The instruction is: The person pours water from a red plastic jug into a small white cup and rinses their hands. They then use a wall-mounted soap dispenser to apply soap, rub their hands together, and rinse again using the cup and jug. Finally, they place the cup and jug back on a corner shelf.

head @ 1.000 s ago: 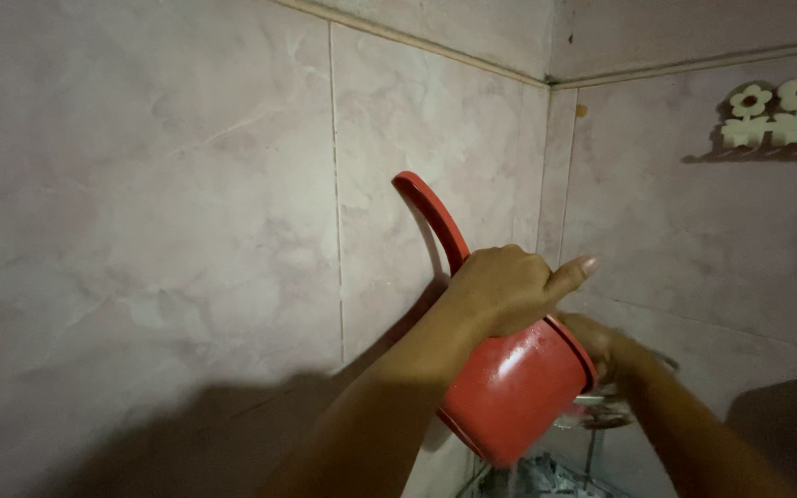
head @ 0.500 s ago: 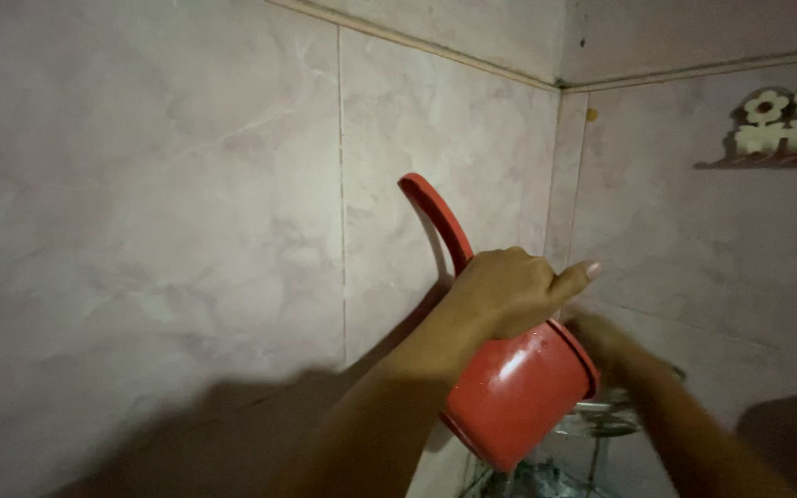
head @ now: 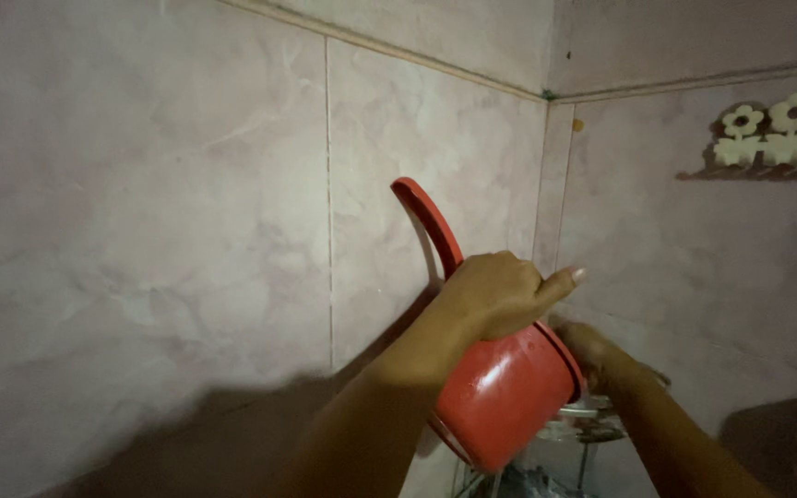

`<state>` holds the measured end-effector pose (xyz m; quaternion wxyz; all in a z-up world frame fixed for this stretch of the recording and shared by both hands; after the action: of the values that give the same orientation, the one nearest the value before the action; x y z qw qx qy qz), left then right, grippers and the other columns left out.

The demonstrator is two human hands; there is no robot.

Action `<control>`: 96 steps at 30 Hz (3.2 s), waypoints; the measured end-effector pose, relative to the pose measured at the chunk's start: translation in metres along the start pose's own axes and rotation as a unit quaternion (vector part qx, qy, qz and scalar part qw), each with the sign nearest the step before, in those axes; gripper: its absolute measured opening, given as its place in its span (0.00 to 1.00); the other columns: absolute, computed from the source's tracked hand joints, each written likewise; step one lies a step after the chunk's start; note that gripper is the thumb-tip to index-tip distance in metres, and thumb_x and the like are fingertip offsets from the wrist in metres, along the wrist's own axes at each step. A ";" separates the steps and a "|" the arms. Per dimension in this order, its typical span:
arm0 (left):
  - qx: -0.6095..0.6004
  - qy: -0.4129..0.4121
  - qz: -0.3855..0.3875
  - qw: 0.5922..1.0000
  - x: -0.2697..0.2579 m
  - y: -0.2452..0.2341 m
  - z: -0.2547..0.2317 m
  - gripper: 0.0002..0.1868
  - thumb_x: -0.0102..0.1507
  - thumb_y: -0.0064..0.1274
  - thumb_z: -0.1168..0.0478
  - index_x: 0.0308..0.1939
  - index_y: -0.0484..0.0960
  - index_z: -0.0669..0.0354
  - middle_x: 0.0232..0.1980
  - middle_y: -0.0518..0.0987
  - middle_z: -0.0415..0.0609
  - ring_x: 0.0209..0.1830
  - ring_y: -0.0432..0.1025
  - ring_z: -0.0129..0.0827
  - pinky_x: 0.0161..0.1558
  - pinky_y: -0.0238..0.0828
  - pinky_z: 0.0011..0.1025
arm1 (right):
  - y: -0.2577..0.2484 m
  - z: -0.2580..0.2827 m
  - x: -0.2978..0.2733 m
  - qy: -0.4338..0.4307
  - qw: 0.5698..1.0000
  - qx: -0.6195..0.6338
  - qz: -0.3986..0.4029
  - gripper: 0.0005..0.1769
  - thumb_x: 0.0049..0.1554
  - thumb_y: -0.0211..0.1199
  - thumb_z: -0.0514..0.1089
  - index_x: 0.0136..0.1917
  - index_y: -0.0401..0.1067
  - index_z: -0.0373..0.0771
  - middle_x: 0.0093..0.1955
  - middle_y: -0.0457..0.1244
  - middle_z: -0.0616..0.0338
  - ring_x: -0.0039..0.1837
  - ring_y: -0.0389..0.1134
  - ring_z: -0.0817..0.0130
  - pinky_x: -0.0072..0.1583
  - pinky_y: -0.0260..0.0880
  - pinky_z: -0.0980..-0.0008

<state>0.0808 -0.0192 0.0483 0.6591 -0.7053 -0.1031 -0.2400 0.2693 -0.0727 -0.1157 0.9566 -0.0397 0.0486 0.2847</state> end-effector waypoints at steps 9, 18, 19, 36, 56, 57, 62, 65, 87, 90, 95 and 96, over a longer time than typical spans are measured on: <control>-0.005 0.038 -0.045 0.998 0.003 -0.004 -0.005 0.51 0.66 0.13 0.27 0.15 0.81 0.59 0.20 0.77 0.55 0.24 0.75 0.47 0.37 0.74 0.46 | -0.008 -0.001 0.010 -0.006 1.000 -0.011 -0.004 0.35 0.67 0.38 0.62 0.71 0.64 0.33 0.67 0.65 0.37 0.59 0.69 0.49 0.60 0.70 0.50; -0.022 0.023 -0.034 0.999 0.008 -0.001 -0.002 0.52 0.65 0.14 0.27 0.13 0.79 0.62 0.19 0.76 0.56 0.24 0.75 0.49 0.38 0.74 0.49 | -0.023 -0.007 0.020 -0.004 1.000 -0.021 -0.006 0.36 0.67 0.38 0.63 0.70 0.65 0.32 0.68 0.64 0.36 0.60 0.69 0.48 0.60 0.69 0.49; -0.024 0.028 -0.043 0.998 0.008 -0.003 -0.002 0.52 0.65 0.14 0.26 0.13 0.79 0.61 0.19 0.76 0.56 0.24 0.75 0.49 0.38 0.73 0.49 | -0.022 -0.005 0.021 -0.007 1.000 -0.015 -0.014 0.36 0.67 0.38 0.63 0.70 0.65 0.32 0.68 0.64 0.36 0.60 0.69 0.48 0.61 0.69 0.49; -0.023 0.009 -0.006 1.000 0.010 0.002 -0.001 0.52 0.65 0.12 0.26 0.14 0.79 0.60 0.19 0.77 0.56 0.22 0.77 0.47 0.38 0.76 0.47 | -0.012 -0.004 0.016 -0.010 1.000 -0.012 0.006 0.39 0.68 0.37 0.65 0.70 0.66 0.30 0.70 0.64 0.35 0.61 0.68 0.46 0.62 0.68 0.47; -0.063 0.006 -0.048 0.997 -0.001 -0.013 -0.007 0.53 0.64 0.13 0.26 0.20 0.86 0.59 0.22 0.80 0.61 0.28 0.78 0.52 0.42 0.74 0.47 | -0.023 0.096 -0.091 -0.170 0.981 0.086 -0.031 0.59 0.60 0.16 0.81 0.76 0.59 0.34 0.28 0.50 0.59 0.21 0.40 0.69 0.24 0.41 0.67; -0.052 -0.001 -0.050 0.997 -0.002 -0.014 -0.007 0.54 0.65 0.12 0.26 0.19 0.85 0.63 0.23 0.80 0.61 0.29 0.78 0.52 0.41 0.74 0.47 | -0.018 0.100 -0.095 -0.170 0.982 0.084 -0.022 0.58 0.60 0.16 0.81 0.76 0.59 0.35 0.28 0.51 0.59 0.21 0.41 0.69 0.24 0.42 0.67; -0.057 -0.026 -0.032 0.998 -0.002 -0.015 -0.003 0.54 0.66 0.15 0.27 0.21 0.84 0.68 0.25 0.81 0.64 0.30 0.80 0.53 0.40 0.75 0.47 | -0.011 0.103 -0.111 -0.174 0.983 0.042 -0.026 0.59 0.61 0.19 0.84 0.75 0.60 0.35 0.26 0.49 0.56 0.21 0.41 0.69 0.23 0.41 0.66; -0.061 -0.007 -0.061 0.996 -0.003 -0.017 -0.004 0.53 0.66 0.16 0.27 0.23 0.86 0.66 0.27 0.81 0.65 0.32 0.78 0.55 0.41 0.74 0.48 | -0.007 0.100 -0.118 -0.187 0.980 0.061 -0.007 0.59 0.61 0.19 0.84 0.75 0.60 0.34 0.26 0.49 0.59 0.20 0.43 0.70 0.23 0.44 0.67; -0.044 -0.004 -0.054 0.998 0.004 -0.011 0.000 0.54 0.65 0.15 0.25 0.22 0.85 0.66 0.26 0.81 0.63 0.31 0.78 0.53 0.43 0.74 0.47 | -0.003 0.052 -0.069 -0.054 0.998 0.006 0.016 0.57 0.59 0.17 0.82 0.70 0.67 0.39 0.29 0.49 0.60 0.23 0.42 0.71 0.25 0.46 0.69; -0.046 -0.031 -0.023 0.998 0.006 -0.005 0.003 0.54 0.66 0.15 0.26 0.20 0.83 0.68 0.25 0.80 0.64 0.29 0.79 0.53 0.41 0.75 0.48 | -0.016 0.031 -0.046 -0.021 0.999 -0.021 0.016 0.57 0.60 0.18 0.82 0.68 0.69 0.39 0.37 0.54 0.61 0.34 0.53 0.67 0.38 0.58 0.63; -0.043 0.002 -0.050 0.998 0.003 -0.009 -0.003 0.53 0.66 0.15 0.27 0.17 0.82 0.66 0.24 0.79 0.64 0.29 0.77 0.55 0.43 0.73 0.48 | -0.030 0.000 -0.017 0.003 0.997 0.081 0.000 0.54 0.64 0.22 0.80 0.72 0.67 0.38 0.59 0.63 0.45 0.57 0.57 0.51 0.65 0.64 0.51; -0.039 -0.007 -0.044 0.998 0.002 -0.008 -0.002 0.53 0.66 0.15 0.27 0.17 0.81 0.66 0.24 0.79 0.64 0.29 0.77 0.55 0.42 0.73 0.48 | -0.027 -0.005 -0.013 0.017 0.997 0.080 0.001 0.53 0.64 0.21 0.79 0.71 0.67 0.39 0.62 0.63 0.41 0.58 0.59 0.48 0.65 0.63 0.50</control>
<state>0.0785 -0.0205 0.0559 0.6187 -0.7273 -0.1294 -0.2674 0.2726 -0.1028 -0.1179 0.9554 0.0324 0.0876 0.2803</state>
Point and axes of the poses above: each hand's wrist, its own x-axis towards the middle knuckle, its own y-axis out of the palm, z = x × y, the point moved 9 cm from there along x, towards the middle knuckle
